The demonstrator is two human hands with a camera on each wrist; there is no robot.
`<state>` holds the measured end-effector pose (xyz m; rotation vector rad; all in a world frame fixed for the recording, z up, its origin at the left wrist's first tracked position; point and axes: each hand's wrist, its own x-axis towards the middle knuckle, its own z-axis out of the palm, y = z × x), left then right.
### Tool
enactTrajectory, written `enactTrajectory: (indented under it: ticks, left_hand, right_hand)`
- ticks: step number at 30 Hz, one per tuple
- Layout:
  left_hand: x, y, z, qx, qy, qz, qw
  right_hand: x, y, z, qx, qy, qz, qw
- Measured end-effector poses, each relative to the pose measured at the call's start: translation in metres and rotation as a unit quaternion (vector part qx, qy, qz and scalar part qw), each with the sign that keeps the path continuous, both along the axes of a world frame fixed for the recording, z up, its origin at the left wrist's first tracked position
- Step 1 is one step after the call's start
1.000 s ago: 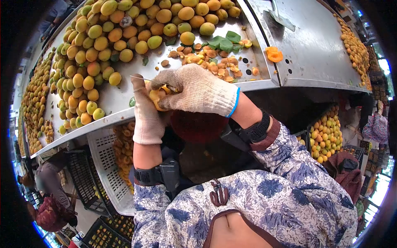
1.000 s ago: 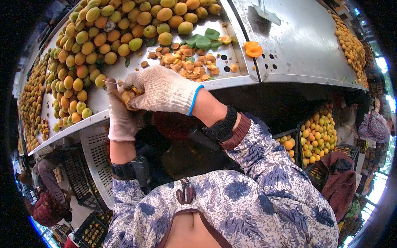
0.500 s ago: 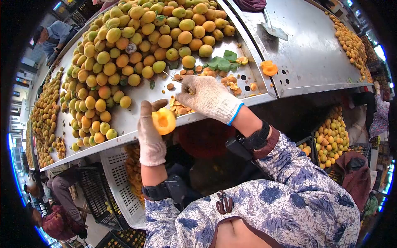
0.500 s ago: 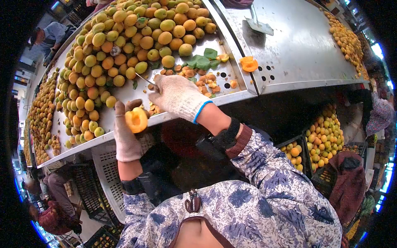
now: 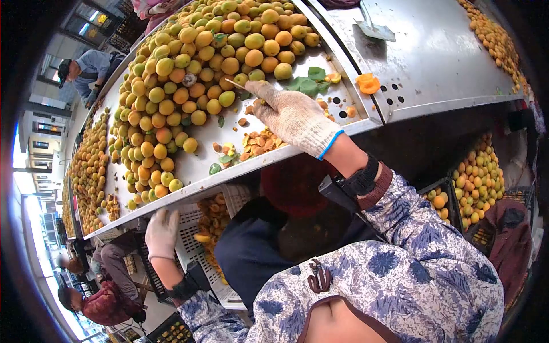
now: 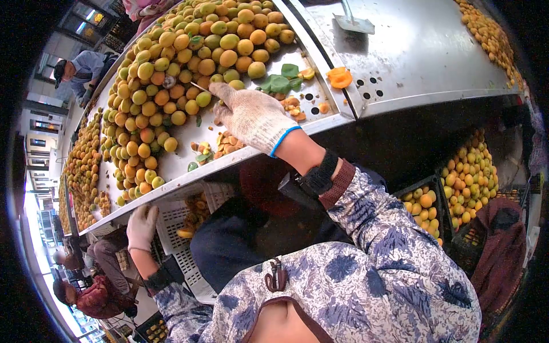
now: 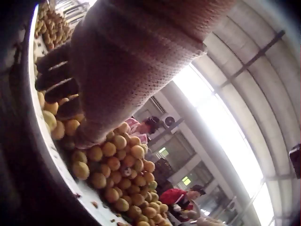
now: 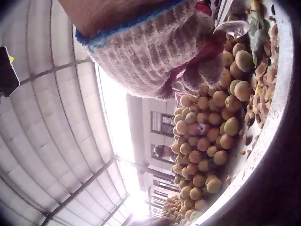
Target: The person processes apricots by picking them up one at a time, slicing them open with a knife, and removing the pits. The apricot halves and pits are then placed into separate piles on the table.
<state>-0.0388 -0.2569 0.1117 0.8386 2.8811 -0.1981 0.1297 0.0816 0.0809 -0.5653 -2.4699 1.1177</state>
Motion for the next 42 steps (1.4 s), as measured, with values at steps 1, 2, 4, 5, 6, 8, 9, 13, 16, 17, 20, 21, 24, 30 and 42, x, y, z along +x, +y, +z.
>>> enactTrajectory:
  ticks: [1, 2, 4, 5, 6, 8, 9, 13, 16, 17, 20, 21, 24, 30, 42]
  left_hand:
    - [-0.008, 0.008, -0.002, 0.081, -0.028, -0.031, 0.996]
    - [-0.017, 0.023, -0.007, 0.178, -0.083, -0.039, 0.98]
    - [-0.013, 0.08, 0.008, 0.251, -0.135, -0.092, 0.954]
    - [-0.017, 0.104, 0.006, 0.278, -0.134, -0.111, 0.945]
    - [-0.023, 0.128, 0.001, 0.303, -0.09, -0.158, 0.935]
    - [-0.057, 0.171, -0.027, 0.313, -0.045, -0.214, 0.924]
    - [-0.065, 0.195, -0.035, 0.338, -0.029, -0.255, 0.905]
    - [-0.1, 0.26, -0.073, 0.327, 0.025, -0.293, 0.898]
    - [-0.111, 0.281, -0.09, 0.21, 0.067, -0.253, 0.942]
    - [-0.113, 0.283, -0.093, 0.175, 0.079, -0.236, 0.953]
    - [-0.114, 0.281, -0.094, 0.144, 0.077, -0.225, 0.961]
    - [-0.11, 0.283, -0.089, 0.087, 0.047, -0.209, 0.973]
    - [-0.096, 0.277, -0.072, 0.002, -0.053, -0.152, 0.987]
    - [-0.087, 0.225, -0.106, 0.229, -0.008, -0.193, 0.954]
    - [0.05, 0.182, -0.049, 0.679, -0.585, 0.101, 0.431]
  right_hand:
    - [0.001, 0.0, 0.002, -0.004, 0.013, -0.038, 0.999]
    - [0.002, 0.001, 0.007, -0.006, 0.028, -0.075, 0.997]
    - [0.002, 0.006, 0.012, -0.062, 0.014, -0.107, 0.992]
    - [0.0, 0.011, 0.006, -0.039, 0.045, -0.134, 0.989]
    - [0.0, 0.015, 0.0, -0.017, 0.074, -0.162, 0.984]
    - [0.002, 0.022, -0.004, -0.027, 0.092, -0.173, 0.98]
    - [0.003, 0.023, -0.004, -0.054, 0.111, -0.162, 0.979]
    - [0.006, 0.023, -0.002, -0.105, 0.118, -0.145, 0.977]
    - [0.008, 0.025, -0.003, -0.076, 0.106, -0.141, 0.981]
    - [0.009, 0.025, -0.002, -0.068, 0.109, -0.13, 0.983]
    - [0.007, 0.023, -0.004, -0.059, 0.099, -0.116, 0.987]
    - [0.008, 0.022, -0.004, -0.063, 0.093, -0.1, 0.989]
    - [0.005, 0.02, -0.01, -0.113, 0.102, -0.056, 0.987]
    - [0.008, 0.011, -0.006, -0.109, 0.092, -0.027, 0.989]
    - [0.001, -0.018, -0.001, -0.391, 0.084, 0.011, 0.917]
